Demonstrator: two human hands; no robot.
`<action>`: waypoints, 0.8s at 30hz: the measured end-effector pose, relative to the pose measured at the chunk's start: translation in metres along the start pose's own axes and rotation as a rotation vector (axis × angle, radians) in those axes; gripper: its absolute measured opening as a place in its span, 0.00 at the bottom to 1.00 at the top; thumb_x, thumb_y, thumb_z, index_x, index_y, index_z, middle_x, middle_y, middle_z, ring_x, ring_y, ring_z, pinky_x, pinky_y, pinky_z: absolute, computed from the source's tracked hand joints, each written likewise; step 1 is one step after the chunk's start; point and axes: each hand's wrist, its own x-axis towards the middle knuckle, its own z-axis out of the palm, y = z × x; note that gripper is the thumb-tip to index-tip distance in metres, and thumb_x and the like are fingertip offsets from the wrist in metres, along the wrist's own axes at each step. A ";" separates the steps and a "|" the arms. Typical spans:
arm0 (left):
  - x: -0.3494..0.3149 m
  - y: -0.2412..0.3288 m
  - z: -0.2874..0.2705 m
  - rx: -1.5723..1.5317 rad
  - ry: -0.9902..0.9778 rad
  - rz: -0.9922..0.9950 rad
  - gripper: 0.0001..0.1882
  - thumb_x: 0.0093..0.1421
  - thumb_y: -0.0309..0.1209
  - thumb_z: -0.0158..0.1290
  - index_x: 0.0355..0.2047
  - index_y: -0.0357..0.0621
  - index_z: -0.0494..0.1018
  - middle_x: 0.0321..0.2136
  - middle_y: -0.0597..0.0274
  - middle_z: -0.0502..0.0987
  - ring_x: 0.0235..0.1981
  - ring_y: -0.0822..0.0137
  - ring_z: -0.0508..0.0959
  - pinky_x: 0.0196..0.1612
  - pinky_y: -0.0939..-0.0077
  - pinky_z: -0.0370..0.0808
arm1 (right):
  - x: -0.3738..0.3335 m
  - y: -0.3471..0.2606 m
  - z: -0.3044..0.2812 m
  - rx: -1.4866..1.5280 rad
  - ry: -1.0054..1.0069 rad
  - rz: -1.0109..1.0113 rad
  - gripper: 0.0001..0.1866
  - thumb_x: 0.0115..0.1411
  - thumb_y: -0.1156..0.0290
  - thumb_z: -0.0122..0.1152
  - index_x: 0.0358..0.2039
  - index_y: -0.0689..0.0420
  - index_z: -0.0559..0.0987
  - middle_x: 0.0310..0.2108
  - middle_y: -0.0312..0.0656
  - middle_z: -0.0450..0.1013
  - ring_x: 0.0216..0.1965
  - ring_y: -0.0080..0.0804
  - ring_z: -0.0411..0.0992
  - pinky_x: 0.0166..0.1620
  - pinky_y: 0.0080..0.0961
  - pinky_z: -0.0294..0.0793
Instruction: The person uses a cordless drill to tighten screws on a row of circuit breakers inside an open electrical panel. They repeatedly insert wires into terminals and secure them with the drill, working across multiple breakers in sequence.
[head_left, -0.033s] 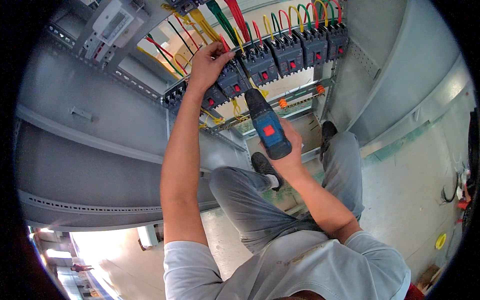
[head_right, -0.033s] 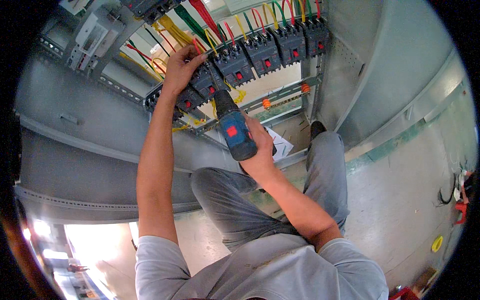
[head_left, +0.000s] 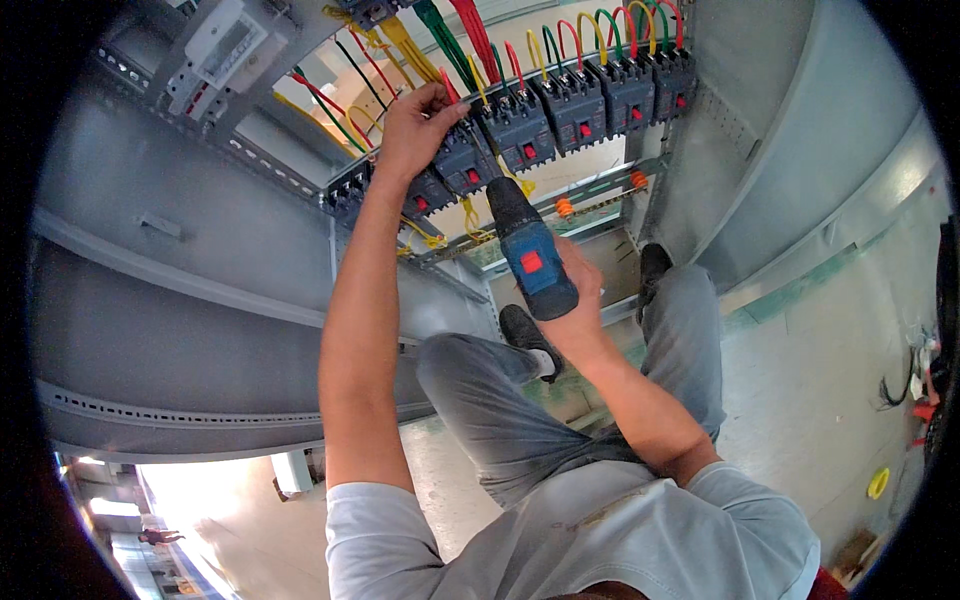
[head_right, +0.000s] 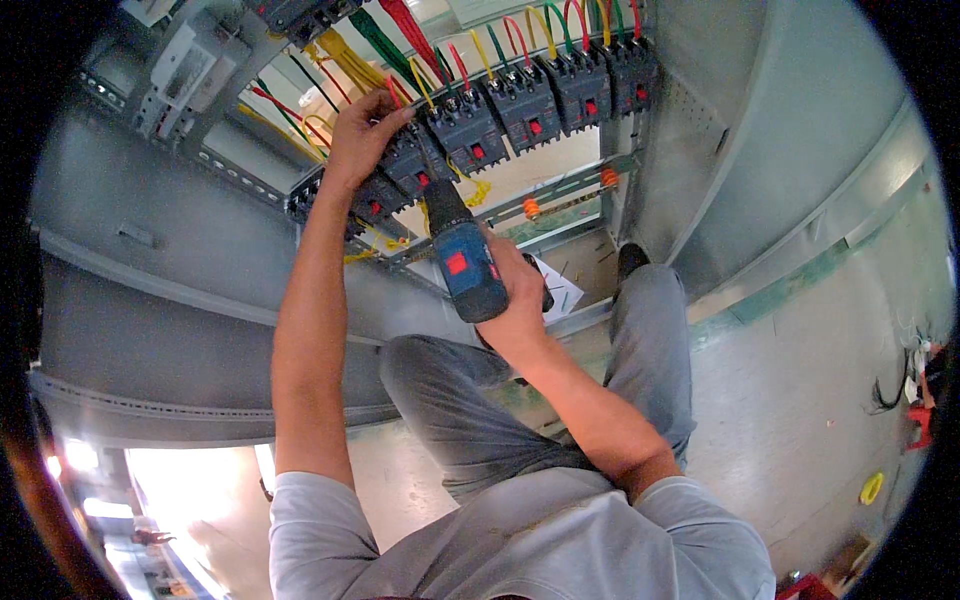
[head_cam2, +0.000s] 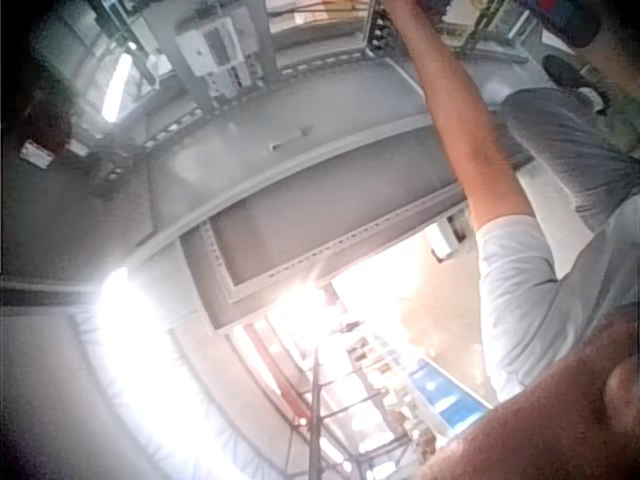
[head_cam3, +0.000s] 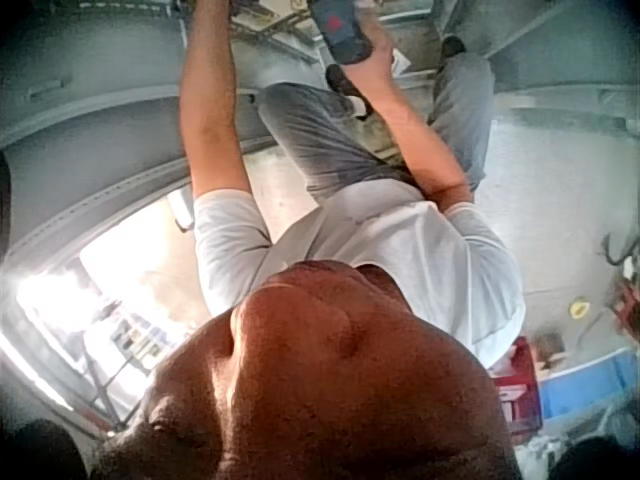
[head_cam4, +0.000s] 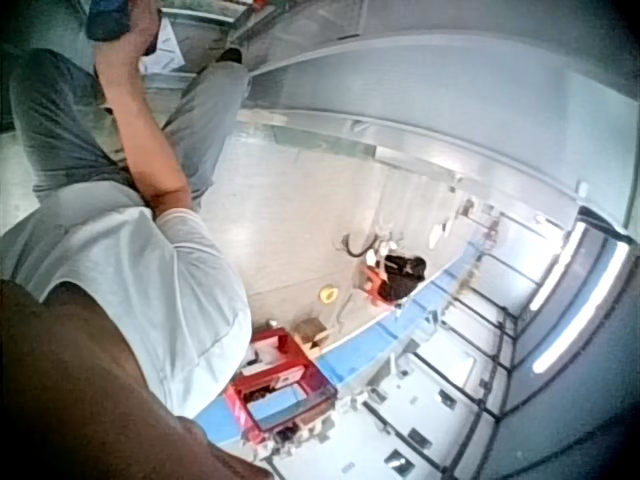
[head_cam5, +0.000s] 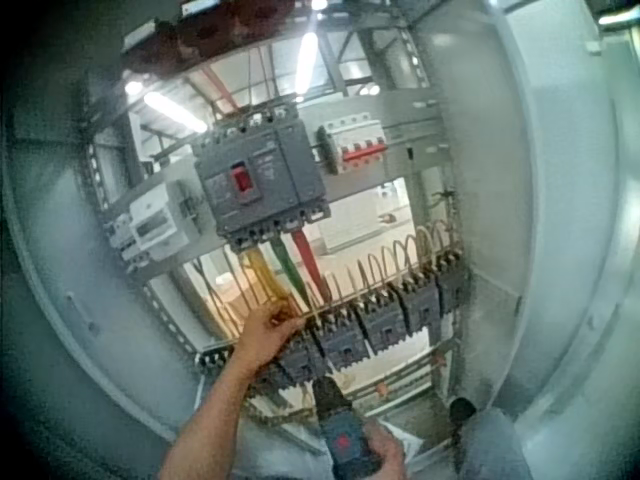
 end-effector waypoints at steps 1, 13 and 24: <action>0.000 0.002 -0.001 -0.010 -0.006 -0.002 0.12 0.59 0.32 0.66 0.35 0.35 0.79 0.25 0.64 0.79 0.28 0.74 0.75 0.36 0.74 0.73 | -0.001 0.000 0.001 -0.002 0.006 -0.006 0.26 0.49 0.81 0.71 0.51 0.63 0.78 0.37 0.47 0.79 0.35 0.38 0.79 0.43 0.31 0.77; 0.002 -0.010 -0.001 -0.036 -0.020 0.037 0.11 0.61 0.31 0.65 0.35 0.37 0.78 0.25 0.67 0.78 0.28 0.76 0.74 0.32 0.75 0.71 | -0.004 0.001 0.011 0.011 0.004 -0.013 0.24 0.51 0.79 0.72 0.50 0.63 0.77 0.34 0.46 0.79 0.33 0.34 0.78 0.40 0.31 0.77; 0.001 -0.012 0.001 -0.127 0.004 0.029 0.12 0.61 0.33 0.66 0.38 0.38 0.80 0.26 0.65 0.81 0.28 0.75 0.76 0.33 0.75 0.73 | 0.002 0.000 0.025 -0.031 0.039 -0.036 0.23 0.51 0.79 0.73 0.49 0.63 0.77 0.34 0.47 0.79 0.34 0.40 0.80 0.41 0.32 0.78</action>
